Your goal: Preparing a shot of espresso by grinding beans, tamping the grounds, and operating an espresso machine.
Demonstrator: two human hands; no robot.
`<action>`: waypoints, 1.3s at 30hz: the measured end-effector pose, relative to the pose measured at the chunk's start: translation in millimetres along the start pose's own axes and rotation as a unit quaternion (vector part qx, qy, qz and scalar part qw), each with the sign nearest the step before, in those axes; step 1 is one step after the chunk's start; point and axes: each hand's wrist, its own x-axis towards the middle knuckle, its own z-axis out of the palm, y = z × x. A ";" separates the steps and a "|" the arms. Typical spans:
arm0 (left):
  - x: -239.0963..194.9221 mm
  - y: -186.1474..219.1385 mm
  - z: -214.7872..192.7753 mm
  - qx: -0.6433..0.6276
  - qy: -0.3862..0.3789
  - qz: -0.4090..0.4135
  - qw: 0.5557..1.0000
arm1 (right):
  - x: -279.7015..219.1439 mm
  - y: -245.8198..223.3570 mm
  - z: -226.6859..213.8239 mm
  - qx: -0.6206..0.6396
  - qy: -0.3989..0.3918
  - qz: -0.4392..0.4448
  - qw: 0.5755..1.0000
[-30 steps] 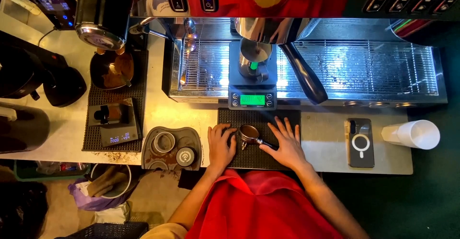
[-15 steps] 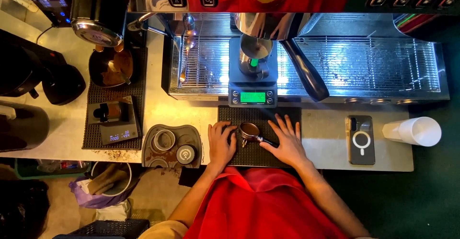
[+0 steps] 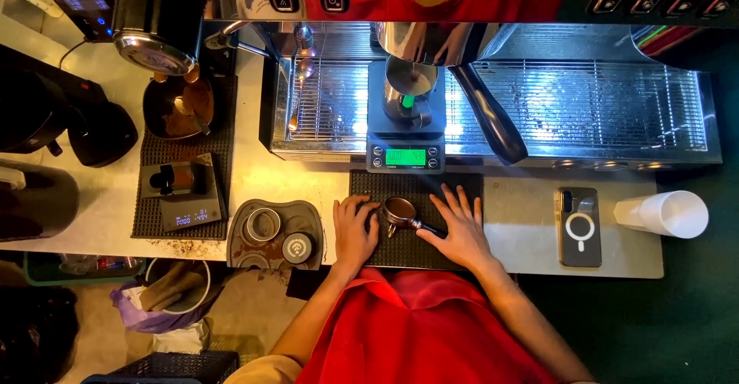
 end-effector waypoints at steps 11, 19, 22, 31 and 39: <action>1.3 2.3 -2.6 0.001 -0.001 -0.001 1.000 | 1.0 2.4 2.2 -0.006 0.000 0.002 1.000; 0.0 0.4 -0.1 0.000 0.007 0.002 1.000 | 1.0 3.2 2.5 -0.004 0.001 0.000 1.000; 0.3 0.0 0.8 0.005 0.011 0.006 1.000 | 0.3 2.4 2.5 -0.007 0.006 -0.001 1.000; -0.6 -1.1 2.5 0.011 0.013 0.004 1.000 | 0.1 0.6 0.4 -0.003 -0.003 -0.001 1.000; -0.8 -2.6 5.3 0.007 0.019 0.006 1.000 | 1.1 1.7 0.0 -0.006 -0.011 0.004 1.000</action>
